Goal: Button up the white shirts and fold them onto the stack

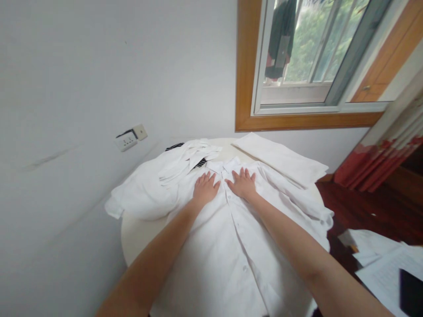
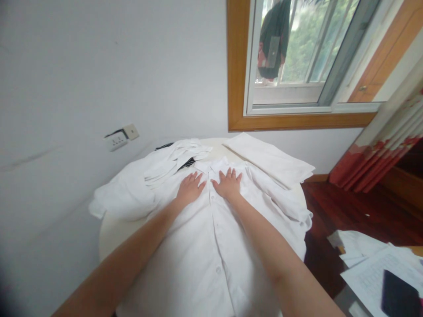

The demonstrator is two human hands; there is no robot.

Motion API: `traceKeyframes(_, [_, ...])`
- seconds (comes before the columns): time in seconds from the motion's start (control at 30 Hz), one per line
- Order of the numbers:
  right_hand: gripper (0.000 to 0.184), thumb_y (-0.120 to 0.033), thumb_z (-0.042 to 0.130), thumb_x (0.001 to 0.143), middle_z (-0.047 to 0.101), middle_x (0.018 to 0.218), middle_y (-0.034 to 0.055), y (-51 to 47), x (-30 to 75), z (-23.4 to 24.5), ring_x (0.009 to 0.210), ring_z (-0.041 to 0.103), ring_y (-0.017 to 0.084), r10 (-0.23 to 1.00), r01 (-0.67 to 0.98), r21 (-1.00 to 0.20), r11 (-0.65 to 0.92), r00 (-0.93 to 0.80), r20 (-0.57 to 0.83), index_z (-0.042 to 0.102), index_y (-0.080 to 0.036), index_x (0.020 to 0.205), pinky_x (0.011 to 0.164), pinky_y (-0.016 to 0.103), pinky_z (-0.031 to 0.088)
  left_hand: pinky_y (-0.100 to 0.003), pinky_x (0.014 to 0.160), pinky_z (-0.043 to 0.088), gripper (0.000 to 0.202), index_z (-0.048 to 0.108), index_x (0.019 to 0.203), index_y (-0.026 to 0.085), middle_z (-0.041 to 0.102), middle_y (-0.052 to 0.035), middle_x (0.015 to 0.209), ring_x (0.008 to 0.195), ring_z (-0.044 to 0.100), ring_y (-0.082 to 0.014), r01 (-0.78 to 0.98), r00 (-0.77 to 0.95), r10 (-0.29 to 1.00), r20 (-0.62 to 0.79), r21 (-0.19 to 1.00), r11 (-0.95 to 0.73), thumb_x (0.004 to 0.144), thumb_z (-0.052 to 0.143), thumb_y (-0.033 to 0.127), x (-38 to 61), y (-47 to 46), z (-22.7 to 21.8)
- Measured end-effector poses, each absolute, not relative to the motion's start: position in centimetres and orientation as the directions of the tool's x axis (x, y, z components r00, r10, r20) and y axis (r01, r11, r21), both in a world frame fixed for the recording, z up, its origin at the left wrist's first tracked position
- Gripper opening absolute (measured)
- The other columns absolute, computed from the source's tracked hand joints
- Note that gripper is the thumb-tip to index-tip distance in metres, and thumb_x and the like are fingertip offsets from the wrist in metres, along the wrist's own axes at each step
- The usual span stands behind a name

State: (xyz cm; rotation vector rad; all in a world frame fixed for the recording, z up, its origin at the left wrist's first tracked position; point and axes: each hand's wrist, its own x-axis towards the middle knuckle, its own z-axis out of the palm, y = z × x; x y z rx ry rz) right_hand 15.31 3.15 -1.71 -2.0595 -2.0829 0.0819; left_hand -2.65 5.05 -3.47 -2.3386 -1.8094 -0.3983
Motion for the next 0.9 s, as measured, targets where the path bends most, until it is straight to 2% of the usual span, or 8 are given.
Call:
traceKeyframes(0.1, [0.072, -0.067, 0.019, 0.092, 0.025, 0.157, 0.0140, 2.9, 16.0, -1.5, 0.144, 0.017, 0.033, 0.992, 0.983, -0.178, 0.053, -0.030, 0.126, 0.037, -0.026, 0.147, 0.111, 0.060, 0.007, -0.048, 0.113, 0.027, 0.061, 0.043, 0.143, 0.020, 0.038, -0.0120, 0.151, 0.140, 0.033, -0.0298, 0.963, 0.246, 0.931, 0.270, 0.039, -0.265, 0.095, 0.028, 0.054, -3.1, 5.1, -3.5])
traceKeyframes(0.23, [0.070, -0.067, 0.018, 0.092, 0.021, 0.159, 0.0068, 2.4, 18.9, -1.2, 0.145, 0.015, 0.032, 0.996, 0.985, -0.147, 0.091, -0.086, 0.038, 0.031, -0.031, 0.150, 0.110, 0.062, 0.011, -0.049, 0.114, 0.026, 0.061, 0.042, 0.144, 0.021, 0.036, -0.0120, 0.152, 0.141, 0.031, -0.0295, 0.957, 0.270, 0.933, 0.238, 0.035, -0.286, 0.095, 0.028, 0.054, -3.3, 5.8, -3.1])
traceKeyframes(0.37, [0.065, -0.060, 0.026, 0.094, 0.022, 0.159, 0.0099, 0.5, 21.8, -0.3, 0.145, 0.014, 0.033, 0.990, 0.992, -0.074, 0.106, -0.098, 0.105, 0.035, -0.025, 0.149, 0.112, 0.056, 0.012, -0.048, 0.114, 0.025, 0.061, 0.040, 0.145, 0.021, 0.034, -0.0115, 0.154, 0.142, 0.030, -0.0292, 0.954, 0.286, 0.936, 0.203, 0.035, -0.299, 0.095, 0.027, 0.054, -3.2, 6.1, -2.7])
traceKeyframes(0.47, [0.056, -0.050, 0.032, 0.096, 0.028, 0.157, 0.0102, -1.9, 21.9, 0.2, 0.145, 0.016, 0.027, 0.943, 0.958, -0.040, 0.283, -0.271, 0.191, 0.044, -0.023, 0.143, 0.115, 0.047, 0.012, -0.049, 0.113, 0.025, 0.059, 0.044, 0.142, 0.019, 0.038, -0.0140, 0.151, 0.140, 0.033, -0.0301, 0.957, 0.280, 0.928, 0.244, 0.002, -0.289, 0.095, 0.031, 0.051, -2.6, 5.4, -1.7])
traceKeyframes(0.53, [0.055, -0.051, 0.029, 0.097, 0.032, 0.155, 0.0095, -3.4, 21.1, 0.2, 0.144, 0.021, 0.026, 0.921, 0.924, -0.083, 0.374, -0.359, 0.149, 0.046, -0.024, 0.142, 0.115, 0.045, 0.016, -0.050, 0.112, 0.027, 0.052, 0.051, 0.135, 0.017, 0.044, -0.0164, 0.146, 0.137, 0.037, -0.0314, 0.959, 0.275, 0.907, 0.318, -0.028, -0.280, 0.094, 0.036, 0.045, -1.9, 4.1, -0.8])
traceKeyframes(0.6, [0.060, -0.057, 0.026, 0.096, 0.031, 0.155, 0.0098, -4.5, 20.3, -0.2, 0.144, 0.022, 0.027, 0.926, 0.918, -0.127, 0.375, -0.365, 0.094, 0.043, -0.026, 0.144, 0.114, 0.048, 0.017, -0.051, 0.107, 0.032, 0.044, 0.060, 0.123, 0.015, 0.054, -0.0179, 0.135, 0.128, 0.046, -0.0323, 0.964, 0.257, 0.903, 0.343, -0.029, -0.263, 0.094, 0.038, 0.040, -1.2, 2.4, -0.1])
traceKeyframes(0.7, [0.068, -0.065, 0.022, 0.094, 0.022, 0.158, 0.0110, -4.9, 19.4, -1.0, 0.146, 0.015, 0.029, 0.940, 0.931, -0.134, 0.339, -0.331, 0.080, 0.035, -0.027, 0.149, 0.115, 0.052, 0.011, -0.052, 0.098, 0.041, 0.048, 0.063, 0.117, 0.014, 0.061, -0.0183, 0.124, 0.120, 0.053, -0.0337, 0.969, 0.232, 0.942, 0.243, 0.022, -0.244, 0.095, 0.034, 0.046, -1.0, -0.3, -0.2])
traceKeyframes(0.9, [0.074, -0.071, 0.019, 0.091, 0.017, 0.160, 0.0113, -3.2, 18.9, -1.6, 0.147, 0.010, 0.029, 0.947, 0.939, -0.123, 0.321, -0.313, 0.078, 0.032, -0.029, 0.150, 0.115, 0.052, 0.008, -0.054, 0.115, 0.021, 0.068, 0.039, 0.145, 0.021, 0.032, -0.0115, 0.154, 0.142, 0.028, -0.0317, 0.947, 0.286, 0.934, 0.217, 0.084, -0.309, 0.092, 0.028, 0.062, -3.0, -1.3, -2.8])
